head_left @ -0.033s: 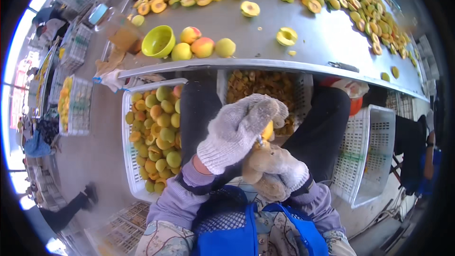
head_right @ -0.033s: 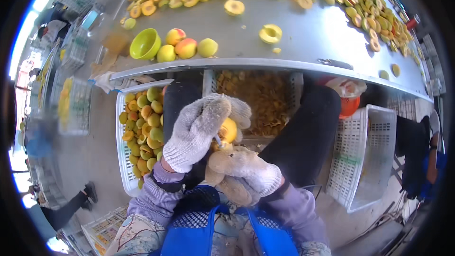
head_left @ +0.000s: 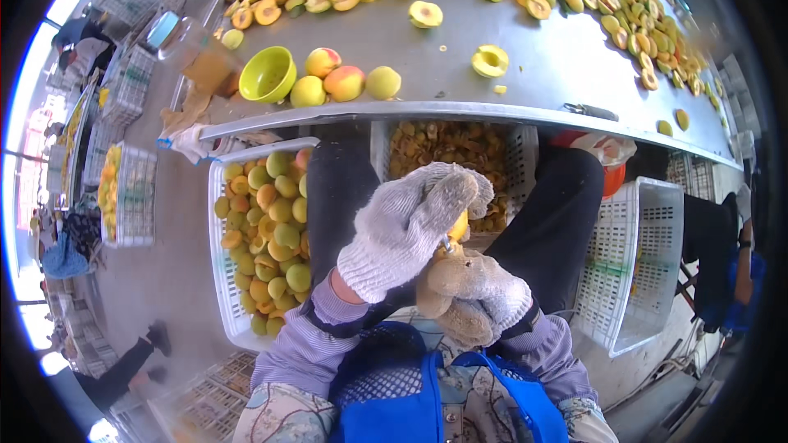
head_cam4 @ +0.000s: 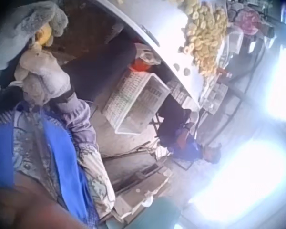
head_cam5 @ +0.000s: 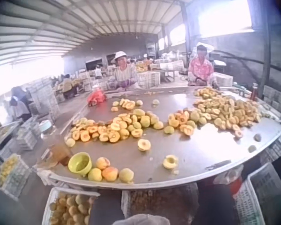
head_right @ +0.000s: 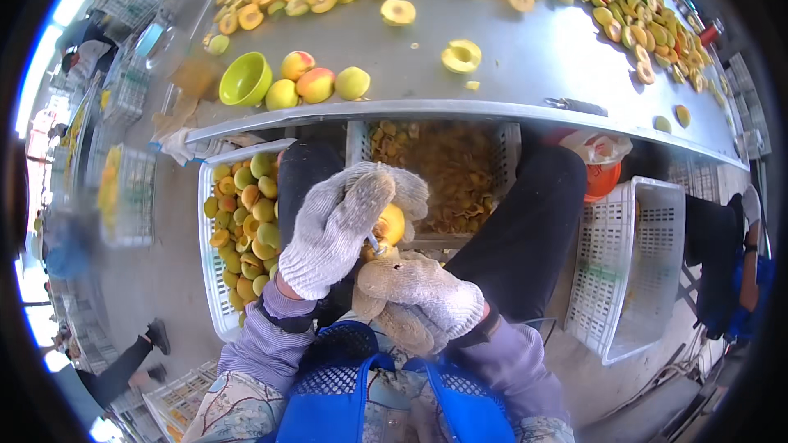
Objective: The recorder peels and prepares apricots or similar fruit using a small tool, then sorts them into crates and moves the crates.
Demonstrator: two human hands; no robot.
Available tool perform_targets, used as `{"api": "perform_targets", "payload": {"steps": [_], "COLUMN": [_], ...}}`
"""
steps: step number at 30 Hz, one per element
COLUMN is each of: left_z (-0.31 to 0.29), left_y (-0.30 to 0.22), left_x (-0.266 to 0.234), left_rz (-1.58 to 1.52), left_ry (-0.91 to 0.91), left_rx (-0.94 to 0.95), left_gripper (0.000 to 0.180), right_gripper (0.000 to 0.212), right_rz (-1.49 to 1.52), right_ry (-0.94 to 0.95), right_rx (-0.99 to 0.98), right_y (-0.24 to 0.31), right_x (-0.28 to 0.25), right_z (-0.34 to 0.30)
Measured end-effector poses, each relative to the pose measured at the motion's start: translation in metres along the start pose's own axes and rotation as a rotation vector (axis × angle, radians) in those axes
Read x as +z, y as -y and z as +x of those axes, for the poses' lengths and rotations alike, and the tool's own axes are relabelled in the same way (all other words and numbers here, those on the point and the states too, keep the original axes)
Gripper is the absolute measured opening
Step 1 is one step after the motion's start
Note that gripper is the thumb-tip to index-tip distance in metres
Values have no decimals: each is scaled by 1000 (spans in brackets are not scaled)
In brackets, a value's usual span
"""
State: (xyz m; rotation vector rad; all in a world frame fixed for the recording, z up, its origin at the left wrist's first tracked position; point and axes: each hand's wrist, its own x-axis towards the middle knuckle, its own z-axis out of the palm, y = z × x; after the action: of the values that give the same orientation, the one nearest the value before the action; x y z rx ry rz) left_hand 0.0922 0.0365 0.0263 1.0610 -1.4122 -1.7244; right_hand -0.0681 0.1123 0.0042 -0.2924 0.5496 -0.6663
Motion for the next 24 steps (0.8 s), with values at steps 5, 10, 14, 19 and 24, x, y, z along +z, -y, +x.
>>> {"api": "perform_targets", "payload": {"steps": [5, 10, 14, 19, 24], "left_z": [17, 15, 15, 15, 18], "left_y": [14, 8, 14, 9, 14], "left_x": [16, 17, 21, 32, 29], "left_rz": [523, 28, -393, 366, 240], "left_ry": [-134, 73, 118, -150, 40], "left_rx": [564, 106, -45, 233, 227], "left_gripper": [28, 40, 47, 24, 36], "right_gripper": [26, 27, 28, 29, 26], "right_rz": [158, 115, -73, 34, 258], "right_ry": [165, 82, -37, 30, 157], "right_rx": [-28, -56, 146, -43, -59], "right_y": [2, 5, 19, -1, -5], "right_x": [-20, -16, -19, -28, -38], "right_z": [-7, -12, -11, -7, -12]}}
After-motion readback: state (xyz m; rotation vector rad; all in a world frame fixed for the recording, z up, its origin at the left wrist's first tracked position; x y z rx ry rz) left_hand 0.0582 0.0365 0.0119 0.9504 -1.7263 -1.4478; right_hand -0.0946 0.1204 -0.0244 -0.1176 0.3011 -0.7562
